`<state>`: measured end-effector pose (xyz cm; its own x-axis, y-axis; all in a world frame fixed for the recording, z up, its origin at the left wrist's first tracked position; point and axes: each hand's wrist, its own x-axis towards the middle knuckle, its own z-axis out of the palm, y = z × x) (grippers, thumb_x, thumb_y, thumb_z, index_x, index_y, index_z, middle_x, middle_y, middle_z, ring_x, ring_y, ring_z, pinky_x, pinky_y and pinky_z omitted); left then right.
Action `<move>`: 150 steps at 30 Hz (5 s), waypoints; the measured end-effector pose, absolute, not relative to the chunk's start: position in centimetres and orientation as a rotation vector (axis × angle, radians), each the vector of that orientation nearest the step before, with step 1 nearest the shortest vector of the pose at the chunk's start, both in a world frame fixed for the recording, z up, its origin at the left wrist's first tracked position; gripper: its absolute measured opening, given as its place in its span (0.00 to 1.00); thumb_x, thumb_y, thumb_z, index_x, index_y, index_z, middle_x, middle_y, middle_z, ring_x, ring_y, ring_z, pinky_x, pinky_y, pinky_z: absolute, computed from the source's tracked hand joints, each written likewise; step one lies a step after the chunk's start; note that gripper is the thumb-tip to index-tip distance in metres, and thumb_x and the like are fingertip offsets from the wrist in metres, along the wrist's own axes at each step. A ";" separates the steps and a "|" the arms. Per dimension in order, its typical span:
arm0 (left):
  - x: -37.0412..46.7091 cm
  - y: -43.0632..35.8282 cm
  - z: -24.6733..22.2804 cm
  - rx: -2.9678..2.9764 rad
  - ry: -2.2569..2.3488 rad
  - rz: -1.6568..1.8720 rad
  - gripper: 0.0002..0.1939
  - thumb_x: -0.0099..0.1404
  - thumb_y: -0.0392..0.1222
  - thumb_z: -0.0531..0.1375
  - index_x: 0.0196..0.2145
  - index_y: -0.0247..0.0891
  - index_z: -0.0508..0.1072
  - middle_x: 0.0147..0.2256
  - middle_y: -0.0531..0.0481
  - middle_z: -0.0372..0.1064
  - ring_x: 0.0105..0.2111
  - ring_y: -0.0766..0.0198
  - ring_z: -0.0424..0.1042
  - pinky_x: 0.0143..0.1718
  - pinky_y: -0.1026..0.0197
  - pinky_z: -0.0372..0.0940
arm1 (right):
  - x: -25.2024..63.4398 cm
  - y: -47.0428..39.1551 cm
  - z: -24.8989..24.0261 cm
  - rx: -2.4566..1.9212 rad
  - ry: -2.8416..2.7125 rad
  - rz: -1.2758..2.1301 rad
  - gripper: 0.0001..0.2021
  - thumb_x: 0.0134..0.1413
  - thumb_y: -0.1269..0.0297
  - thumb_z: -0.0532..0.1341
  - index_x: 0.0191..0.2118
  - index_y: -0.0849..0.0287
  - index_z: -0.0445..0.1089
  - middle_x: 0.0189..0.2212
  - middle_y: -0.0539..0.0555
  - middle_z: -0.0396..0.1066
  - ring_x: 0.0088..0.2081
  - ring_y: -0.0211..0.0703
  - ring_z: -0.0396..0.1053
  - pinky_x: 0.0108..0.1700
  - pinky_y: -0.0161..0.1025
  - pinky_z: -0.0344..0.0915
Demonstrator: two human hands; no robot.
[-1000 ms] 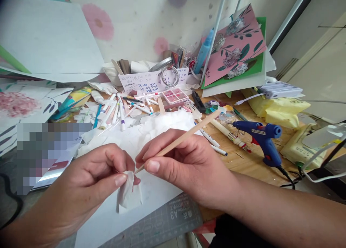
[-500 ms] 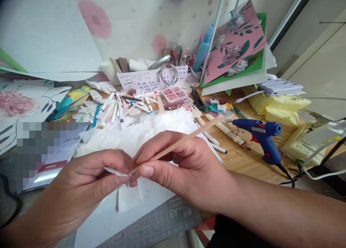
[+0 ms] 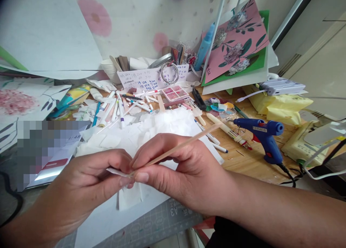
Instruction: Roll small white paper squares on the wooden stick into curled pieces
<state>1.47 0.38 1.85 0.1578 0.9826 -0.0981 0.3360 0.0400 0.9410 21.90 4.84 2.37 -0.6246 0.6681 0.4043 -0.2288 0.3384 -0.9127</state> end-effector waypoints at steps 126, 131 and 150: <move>0.4 2.4 0.4 1.493 1.665 0.781 0.09 0.59 0.43 0.57 0.23 0.41 0.67 0.20 0.59 0.58 0.22 0.66 0.58 0.25 0.62 0.54 | 25.3 7.3 1.1 -0.675 -1.399 1.410 0.03 0.56 0.68 0.69 0.31 0.56 0.78 0.32 0.50 0.74 0.36 0.36 0.75 0.38 0.31 0.76; 0.5 2.4 0.1 1.546 1.674 0.786 0.07 0.61 0.44 0.60 0.37 0.42 0.75 0.33 0.52 0.72 0.34 0.58 0.69 0.36 0.57 0.62 | 24.8 7.3 1.1 -0.676 -1.412 1.452 0.02 0.55 0.68 0.69 0.32 0.56 0.78 0.32 0.50 0.75 0.35 0.37 0.75 0.38 0.34 0.76; 1.4 0.1 0.3 0.882 0.919 0.940 0.11 0.57 0.47 0.70 0.27 0.41 0.75 0.26 0.56 0.69 0.29 0.64 0.62 0.32 0.62 0.56 | 21.0 5.3 2.0 -0.349 -1.436 1.606 0.05 0.56 0.72 0.67 0.36 0.56 0.79 0.33 0.51 0.77 0.36 0.39 0.75 0.40 0.37 0.75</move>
